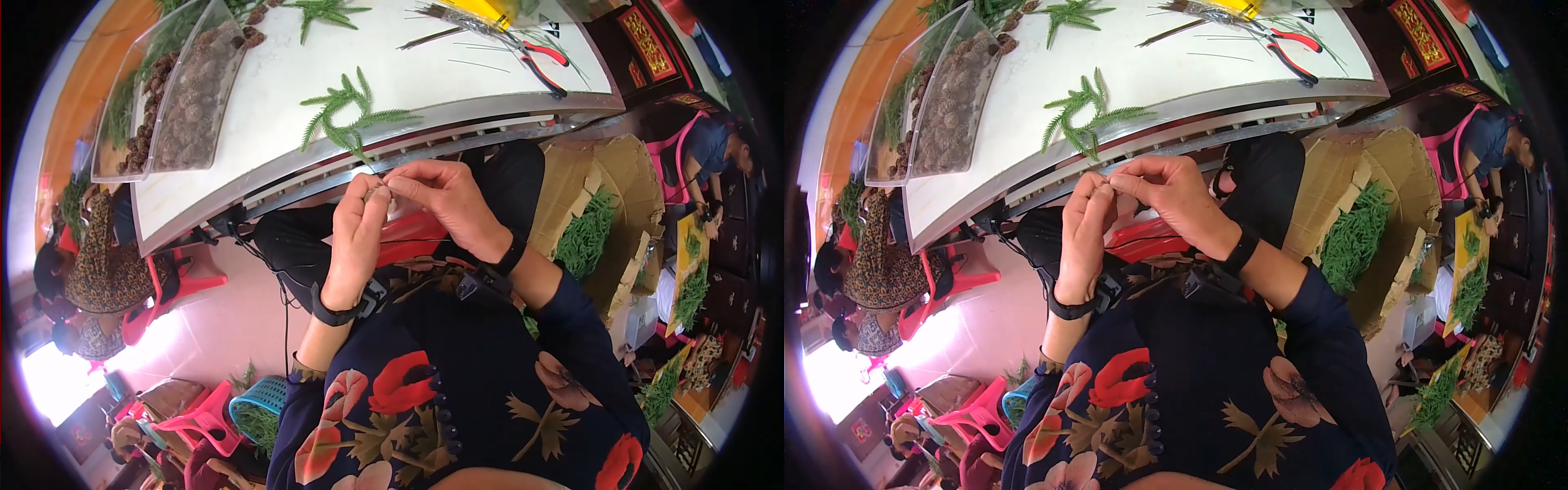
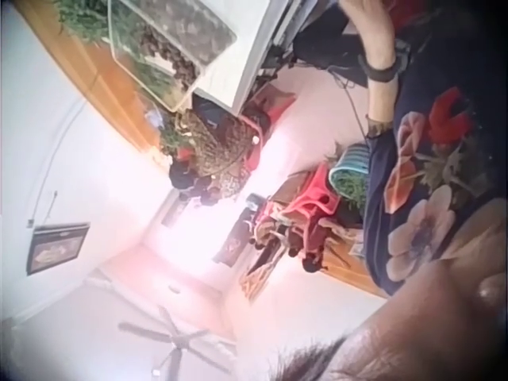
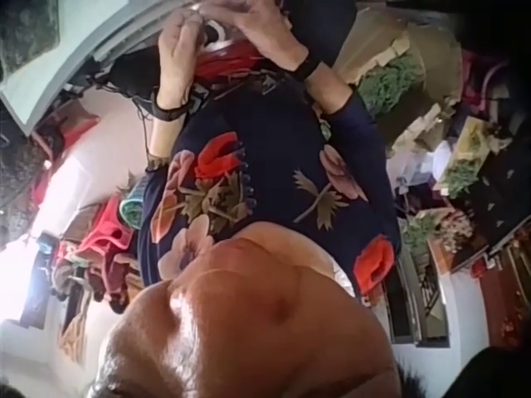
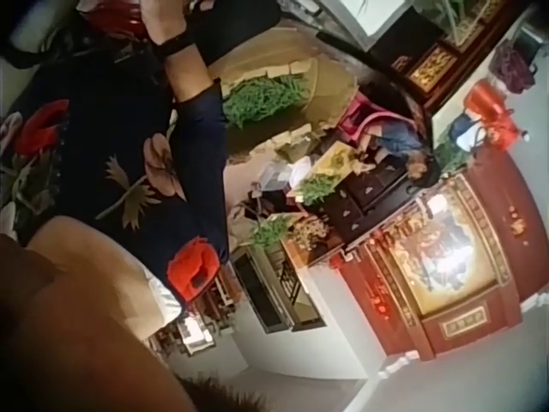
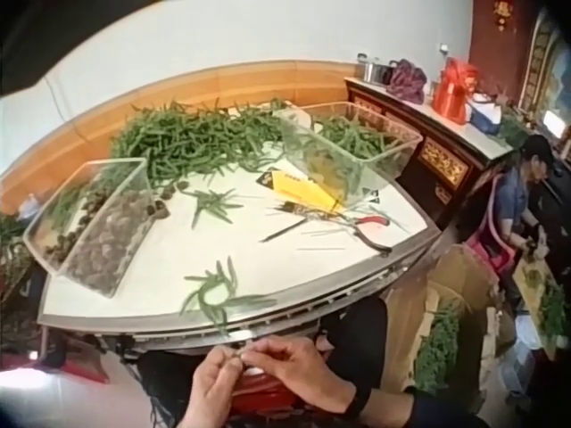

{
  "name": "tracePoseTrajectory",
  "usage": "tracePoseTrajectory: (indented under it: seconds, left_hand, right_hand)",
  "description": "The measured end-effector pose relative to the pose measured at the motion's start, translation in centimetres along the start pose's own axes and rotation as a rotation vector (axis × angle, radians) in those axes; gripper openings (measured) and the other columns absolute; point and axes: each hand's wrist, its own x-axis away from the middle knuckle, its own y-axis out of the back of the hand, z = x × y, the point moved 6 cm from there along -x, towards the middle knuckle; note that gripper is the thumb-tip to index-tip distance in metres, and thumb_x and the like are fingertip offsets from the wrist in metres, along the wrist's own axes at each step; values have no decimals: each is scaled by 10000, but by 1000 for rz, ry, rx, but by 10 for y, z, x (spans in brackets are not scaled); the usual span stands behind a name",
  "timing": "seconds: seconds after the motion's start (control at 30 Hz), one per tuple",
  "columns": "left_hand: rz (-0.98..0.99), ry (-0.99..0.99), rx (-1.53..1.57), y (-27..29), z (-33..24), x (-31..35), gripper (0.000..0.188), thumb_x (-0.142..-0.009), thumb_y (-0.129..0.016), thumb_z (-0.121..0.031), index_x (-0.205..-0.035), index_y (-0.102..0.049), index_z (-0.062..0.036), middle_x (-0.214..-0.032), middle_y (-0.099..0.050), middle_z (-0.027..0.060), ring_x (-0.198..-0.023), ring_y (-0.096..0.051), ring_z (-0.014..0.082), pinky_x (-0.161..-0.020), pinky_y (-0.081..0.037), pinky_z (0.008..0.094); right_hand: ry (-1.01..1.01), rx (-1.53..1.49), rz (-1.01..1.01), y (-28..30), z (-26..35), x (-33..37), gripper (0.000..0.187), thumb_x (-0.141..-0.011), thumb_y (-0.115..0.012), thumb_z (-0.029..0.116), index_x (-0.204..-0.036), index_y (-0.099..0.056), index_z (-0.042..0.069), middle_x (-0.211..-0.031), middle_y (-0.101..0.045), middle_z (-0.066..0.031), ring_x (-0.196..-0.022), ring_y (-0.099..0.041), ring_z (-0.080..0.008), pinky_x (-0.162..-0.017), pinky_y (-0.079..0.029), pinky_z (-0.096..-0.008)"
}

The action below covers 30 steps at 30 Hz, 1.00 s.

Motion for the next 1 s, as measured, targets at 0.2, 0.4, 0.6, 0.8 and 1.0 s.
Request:
tracePoseTrajectory:
  seconds: [0.2, 0.4, 0.6, 0.8, 1.0]
  left_hand:
    - [11, 60, -144, 0, 5, 1, 152, -941, -472, -148, -891, -515, -11, -722, -500, 3, -691, -434, 78, -620, -369, 236]
    - [11, -150, -281, -10, -15, 4, 156, -938, -499, -146, -958, -552, -2, -714, -533, 26, -687, -484, 85, -623, -400, 243]
    - [-306, -287, -529, 25, -78, -10, 135, -918, -547, -127, -934, -602, -5, -711, -554, 85, -643, -539, 147, -607, -433, 280]
    - [-342, -641, -1150, 43, -86, -80, 95, -847, -605, -116, -919, -647, -70, -780, -563, 91, -741, -577, 269, -652, -468, 348]
    - [-300, -545, -1356, 41, -68, -98, 112, -804, -638, -133, -887, -628, -58, -836, -580, 96, -806, -587, 299, -672, -465, 408]
  right_hand:
    - [26, 67, 10, 3, 4, -2, 132, -899, -622, 106, -926, -677, -11, -886, -659, -20, -821, -574, -61, -751, -458, -210]
    - [77, 109, 27, 9, 8, 6, 119, -912, -604, 116, -937, -652, 10, -907, -639, -8, -760, -530, -40, -701, -435, -194]
    - [76, 3, -75, 33, 10, 22, 158, -938, -570, 158, -972, -631, 16, -924, -629, 15, -685, -443, -16, -640, -372, -164]
    - [87, -4, -111, 35, 13, 25, 169, -940, -569, 162, -964, -631, 6, -934, -634, 17, -698, -435, -13, -653, -364, -164]
    - [66, -9, -133, 41, 5, 32, 168, -936, -577, 163, -967, -635, 9, -914, -647, 9, -721, -446, -10, -674, -371, -172]
